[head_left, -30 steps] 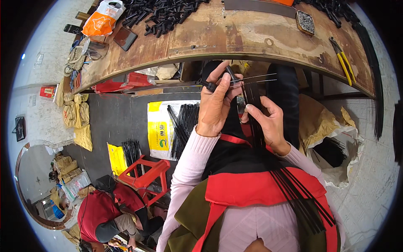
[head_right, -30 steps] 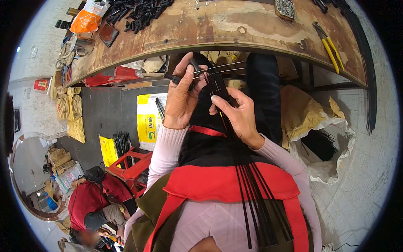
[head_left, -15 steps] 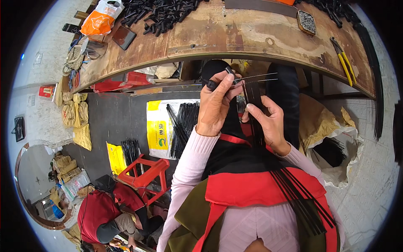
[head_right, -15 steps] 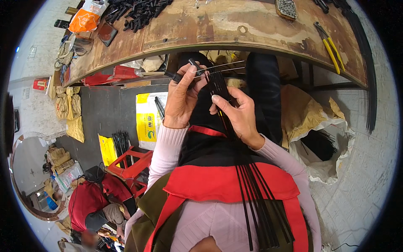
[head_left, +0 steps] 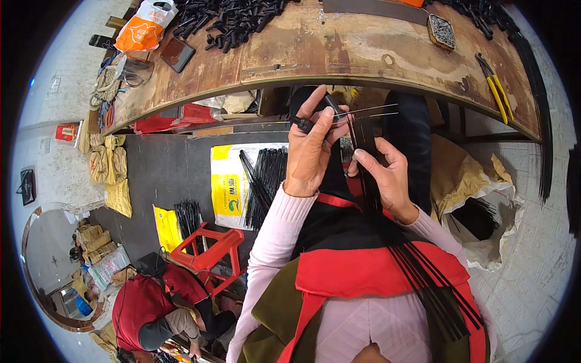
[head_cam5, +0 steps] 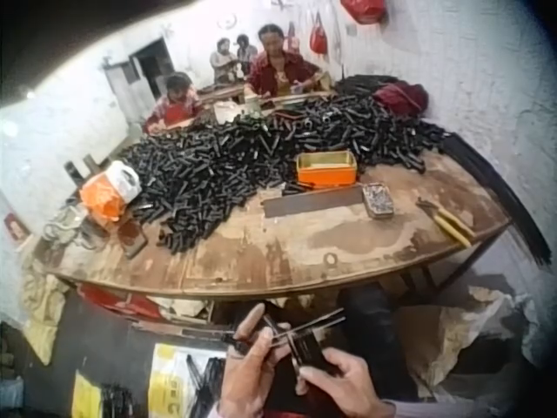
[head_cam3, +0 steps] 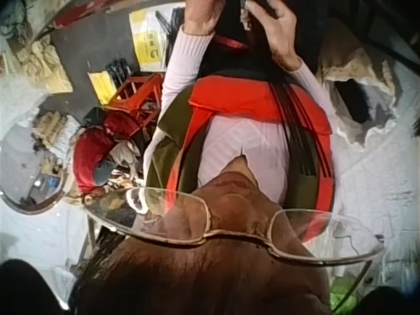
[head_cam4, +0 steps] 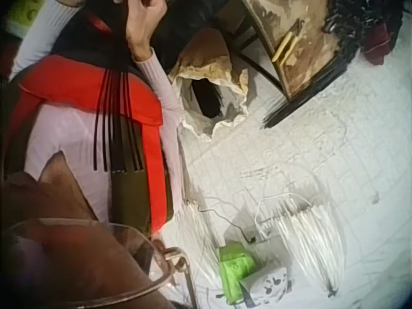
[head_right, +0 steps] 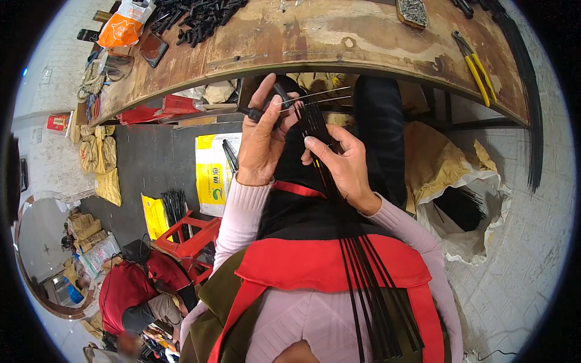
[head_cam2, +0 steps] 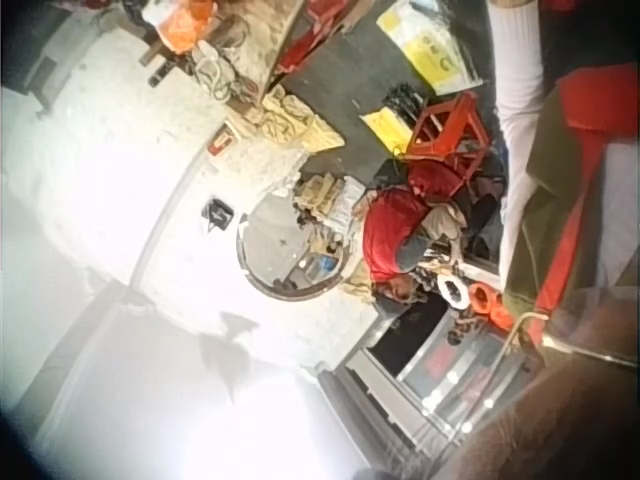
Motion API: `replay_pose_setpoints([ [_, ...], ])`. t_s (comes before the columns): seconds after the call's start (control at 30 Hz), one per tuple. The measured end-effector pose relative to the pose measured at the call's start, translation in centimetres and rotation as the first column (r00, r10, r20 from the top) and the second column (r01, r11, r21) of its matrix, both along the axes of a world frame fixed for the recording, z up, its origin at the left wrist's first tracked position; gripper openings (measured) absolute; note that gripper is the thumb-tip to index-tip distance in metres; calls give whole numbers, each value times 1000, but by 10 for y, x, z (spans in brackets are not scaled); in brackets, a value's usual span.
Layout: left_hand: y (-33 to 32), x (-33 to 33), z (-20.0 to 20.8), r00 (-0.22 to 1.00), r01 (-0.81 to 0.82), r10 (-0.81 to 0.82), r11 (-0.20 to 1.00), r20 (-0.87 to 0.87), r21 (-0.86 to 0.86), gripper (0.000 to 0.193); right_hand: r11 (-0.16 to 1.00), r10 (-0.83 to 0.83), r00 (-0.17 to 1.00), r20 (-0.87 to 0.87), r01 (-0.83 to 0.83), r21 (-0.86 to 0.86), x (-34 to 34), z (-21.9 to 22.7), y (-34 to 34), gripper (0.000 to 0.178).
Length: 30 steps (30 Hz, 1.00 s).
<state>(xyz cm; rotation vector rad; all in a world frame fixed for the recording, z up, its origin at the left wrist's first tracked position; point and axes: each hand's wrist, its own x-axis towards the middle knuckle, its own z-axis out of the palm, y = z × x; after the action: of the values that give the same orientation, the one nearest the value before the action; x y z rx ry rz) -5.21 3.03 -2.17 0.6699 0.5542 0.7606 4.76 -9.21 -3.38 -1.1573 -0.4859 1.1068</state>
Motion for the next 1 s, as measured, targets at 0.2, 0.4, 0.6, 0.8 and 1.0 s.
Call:
replay_pose_setpoints([
  [0.2,2,-1,-6,1000,-19,19,1000,-10,22,42,1000,2,1000,7,-2,2,0,0,1,17],
  [0.4,3,-1,-3,999,-7,4,998,-41,-58,34,1000,1,1000,-11,-1,-5,0,0,1,18],
  [0.6,3,-3,-5,999,-8,5,998,-37,-69,30,1000,0,1000,-19,0,-9,-1,-1,1,21],
  [0.8,2,-2,-3,998,6,-9,998,-59,-59,36,1000,0,1000,-16,0,1,-1,-1,1,22],
  [1.0,0,-2,-1,997,15,-20,998,-81,-53,36,1000,1,1000,-9,-1,-1,0,-1,1,24],
])
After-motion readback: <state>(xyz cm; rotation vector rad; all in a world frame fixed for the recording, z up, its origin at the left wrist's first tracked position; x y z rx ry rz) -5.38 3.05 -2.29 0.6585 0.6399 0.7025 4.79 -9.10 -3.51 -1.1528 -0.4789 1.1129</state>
